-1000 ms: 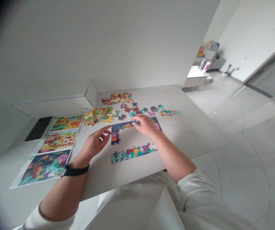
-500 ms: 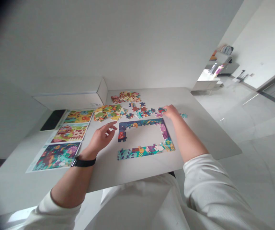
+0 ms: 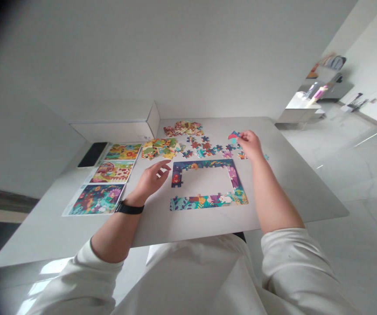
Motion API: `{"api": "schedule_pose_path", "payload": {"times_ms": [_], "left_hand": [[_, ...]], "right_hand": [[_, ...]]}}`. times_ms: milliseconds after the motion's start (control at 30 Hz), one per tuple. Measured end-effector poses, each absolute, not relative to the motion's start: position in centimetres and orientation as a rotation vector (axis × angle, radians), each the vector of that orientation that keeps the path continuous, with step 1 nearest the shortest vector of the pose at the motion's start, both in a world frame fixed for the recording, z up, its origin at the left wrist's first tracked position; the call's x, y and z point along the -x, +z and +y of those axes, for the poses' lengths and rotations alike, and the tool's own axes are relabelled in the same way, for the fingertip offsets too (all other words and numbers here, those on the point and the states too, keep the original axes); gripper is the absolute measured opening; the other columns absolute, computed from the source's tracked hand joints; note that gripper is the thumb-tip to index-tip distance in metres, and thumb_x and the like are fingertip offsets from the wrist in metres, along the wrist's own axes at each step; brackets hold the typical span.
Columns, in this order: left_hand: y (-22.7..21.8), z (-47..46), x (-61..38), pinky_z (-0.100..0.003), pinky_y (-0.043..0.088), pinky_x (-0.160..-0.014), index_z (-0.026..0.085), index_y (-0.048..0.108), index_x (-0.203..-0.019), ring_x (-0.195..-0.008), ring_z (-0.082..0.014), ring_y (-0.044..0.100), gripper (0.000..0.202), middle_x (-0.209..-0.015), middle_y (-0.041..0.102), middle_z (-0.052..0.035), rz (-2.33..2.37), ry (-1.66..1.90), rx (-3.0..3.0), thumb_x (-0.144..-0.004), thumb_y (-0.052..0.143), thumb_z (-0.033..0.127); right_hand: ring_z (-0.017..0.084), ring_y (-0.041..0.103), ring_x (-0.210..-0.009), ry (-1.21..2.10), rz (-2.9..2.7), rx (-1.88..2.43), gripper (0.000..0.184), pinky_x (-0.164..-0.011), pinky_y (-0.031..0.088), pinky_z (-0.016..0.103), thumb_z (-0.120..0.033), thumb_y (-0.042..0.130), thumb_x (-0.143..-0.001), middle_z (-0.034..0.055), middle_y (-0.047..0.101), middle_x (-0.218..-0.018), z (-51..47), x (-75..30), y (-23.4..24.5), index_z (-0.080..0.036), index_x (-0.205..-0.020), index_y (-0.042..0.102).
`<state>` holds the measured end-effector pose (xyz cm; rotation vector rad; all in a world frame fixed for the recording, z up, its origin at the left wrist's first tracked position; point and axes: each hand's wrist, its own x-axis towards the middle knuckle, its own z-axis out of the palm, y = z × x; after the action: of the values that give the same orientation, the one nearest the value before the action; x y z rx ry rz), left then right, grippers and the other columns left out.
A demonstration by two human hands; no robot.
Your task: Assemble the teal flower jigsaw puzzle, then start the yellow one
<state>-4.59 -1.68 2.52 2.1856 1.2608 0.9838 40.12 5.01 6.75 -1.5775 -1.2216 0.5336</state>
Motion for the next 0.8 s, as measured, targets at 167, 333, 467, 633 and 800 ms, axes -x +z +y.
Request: {"api": "schedule_pose_path", "payload": {"times_ms": [167, 333, 467, 633, 800], "left_hand": [[2.1, -1.6, 4.4, -0.027, 0.06, -0.074, 0.021, 0.071, -0.14, -0.072, -0.012, 0.067, 0.048, -0.113, 0.081, -0.0073, 1.244, 0.997, -2.078, -0.095, 0.072, 0.038], [2.4, -2.0, 3.8, -0.021, 0.054, -0.054, 0.018, 0.071, -0.136, -0.074, -0.0138, 0.067, 0.057, -0.114, 0.079, -0.0106, 1.168, 0.994, -1.809, -0.09, 0.079, 0.05], [2.4, -2.0, 3.4, -0.02, 0.05, -0.048, 0.015, 0.074, -0.126, -0.069, -0.0128, 0.064, 0.056, -0.102, 0.078, -0.0104, 1.128, 0.964, -1.707, -0.09, 0.078, 0.057], [2.6, -2.3, 3.1, -0.02, 0.049, -0.048, 0.015, 0.076, -0.118, -0.067, -0.0136, 0.064, 0.053, -0.094, 0.079, -0.009, 1.091, 0.881, -1.709, -0.088, 0.081, 0.058], [2.3, -2.3, 2.7, -0.021, 0.047, -0.047, 0.016, 0.074, -0.114, -0.063, -0.0137, 0.063, 0.055, -0.086, 0.078, -0.0075, 1.034, 0.799, -1.664, -0.085, 0.083, 0.062]], "right_hand": [[0.018, 0.07, -0.084, 0.807, -1.261, 1.228, 0.053, -0.068, 0.053, 0.027, -0.066, 0.083, -0.08, 0.0001, 0.066, -0.092, 1.1, -33.1, 8.5, -0.028, -0.104, 0.056], [0.019, 0.068, -0.085, 1.124, -1.298, 1.136, 0.051, -0.066, 0.055, 0.029, -0.064, 0.085, -0.077, 0.0001, 0.066, -0.094, -2.5, -24.8, 5.0, -0.028, -0.1, 0.058], [0.018, 0.066, -0.079, 1.265, -1.389, 1.156, 0.044, -0.063, 0.053, 0.029, -0.056, 0.087, -0.075, -0.0001, 0.067, -0.088, -3.2, -22.0, 1.8, -0.026, -0.095, 0.062], [0.018, 0.066, -0.077, 1.276, -1.418, 1.185, 0.039, -0.062, 0.054, 0.028, -0.052, 0.086, -0.075, -0.0003, 0.069, -0.086, -3.3, -21.9, 0.9, -0.026, -0.095, 0.065], [0.018, 0.067, -0.079, 1.304, -1.418, 1.182, 0.039, -0.062, 0.055, 0.028, -0.051, 0.086, -0.074, 0.0003, 0.071, -0.09, -3.6, -21.3, 1.0, -0.025, -0.095, 0.065]]}}
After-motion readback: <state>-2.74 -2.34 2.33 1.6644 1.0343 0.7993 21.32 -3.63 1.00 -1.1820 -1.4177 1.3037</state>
